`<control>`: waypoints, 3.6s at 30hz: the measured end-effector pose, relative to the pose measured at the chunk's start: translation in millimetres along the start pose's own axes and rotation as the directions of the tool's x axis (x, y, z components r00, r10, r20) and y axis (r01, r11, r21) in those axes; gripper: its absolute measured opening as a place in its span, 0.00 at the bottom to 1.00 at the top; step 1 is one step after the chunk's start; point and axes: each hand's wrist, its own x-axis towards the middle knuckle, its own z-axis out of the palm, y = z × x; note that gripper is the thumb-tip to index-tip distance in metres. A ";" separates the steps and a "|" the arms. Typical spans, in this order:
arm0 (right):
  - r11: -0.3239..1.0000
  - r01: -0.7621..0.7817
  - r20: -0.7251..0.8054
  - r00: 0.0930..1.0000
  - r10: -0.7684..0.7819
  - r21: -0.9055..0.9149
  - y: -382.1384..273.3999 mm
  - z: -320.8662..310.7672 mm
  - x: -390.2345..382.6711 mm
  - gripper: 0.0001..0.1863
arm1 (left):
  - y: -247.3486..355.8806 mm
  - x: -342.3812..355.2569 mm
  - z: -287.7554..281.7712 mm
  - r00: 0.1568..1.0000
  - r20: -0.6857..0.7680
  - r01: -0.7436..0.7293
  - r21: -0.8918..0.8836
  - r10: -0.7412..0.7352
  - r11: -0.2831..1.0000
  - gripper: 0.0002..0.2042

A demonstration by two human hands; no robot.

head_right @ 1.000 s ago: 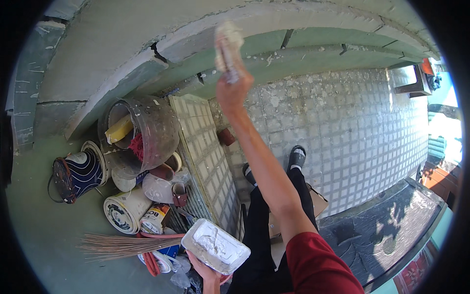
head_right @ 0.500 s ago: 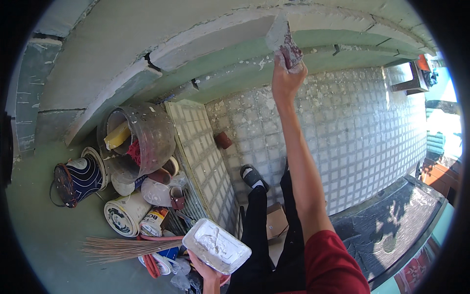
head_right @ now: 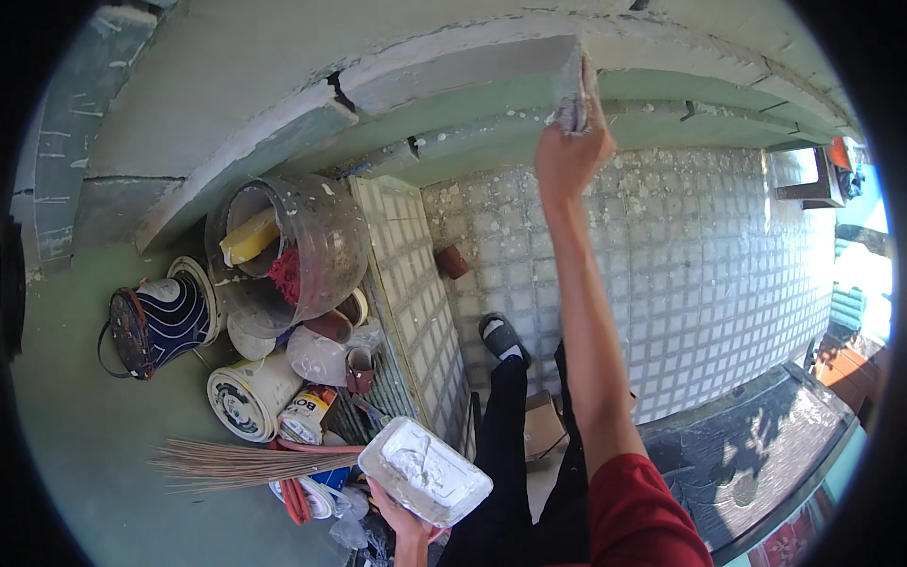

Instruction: The person applies plaster to a cracked outdoor wall using a plastic scraper to transfer the plaster from a small container onto the wall.

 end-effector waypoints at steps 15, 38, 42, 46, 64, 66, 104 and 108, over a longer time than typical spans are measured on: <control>0.957 -0.029 0.404 0.910 -0.095 0.290 -229.0 22.1 -123.4 0.30 | 105.6 -80.0 -71.9 0.995 0.098 -0.008 -0.163 0.025 0.987 0.34; 0.934 0.358 0.851 0.495 -0.176 -0.016 -825.5 -666.1 -17.3 0.09 | 353.8 -616.0 -136.9 0.630 0.709 -0.172 -0.269 0.316 0.948 0.23; 0.910 0.398 0.919 0.305 -0.249 0.114 -907.8 -743.6 -11.9 0.08 | 361.2 -717.9 -156.3 0.579 0.676 -0.424 -0.229 0.456 0.876 0.17; 0.880 0.436 0.932 0.203 -0.301 0.189 -924.1 -802.8 18.1 0.09 | 351.1 -776.0 -166.6 0.659 0.693 -0.231 -0.185 0.293 0.955 0.23; 0.904 0.348 0.879 0.313 -0.361 0.247 -835.0 -857.2 186.2 0.11 | 294.1 -865.0 3.5 0.541 0.681 -0.426 -0.284 0.493 0.859 0.15; 0.947 0.109 0.893 0.316 -0.321 0.302 -828.6 -864.2 202.9 0.11 | 299.5 -896.6 1.1 0.700 0.602 -0.326 -0.208 0.384 0.922 0.15; 0.977 -0.201 0.926 0.377 0.015 0.066 -1019.0 -619.7 5.9 0.09 | 577.4 -684.8 -165.3 0.545 0.789 -0.260 -0.161 0.283 0.952 0.14; 0.940 -0.323 0.907 0.420 0.038 0.110 -1027.3 -576.0 -11.6 0.09 | 612.7 -651.4 -166.9 0.523 0.816 -0.279 -0.109 0.246 0.954 0.14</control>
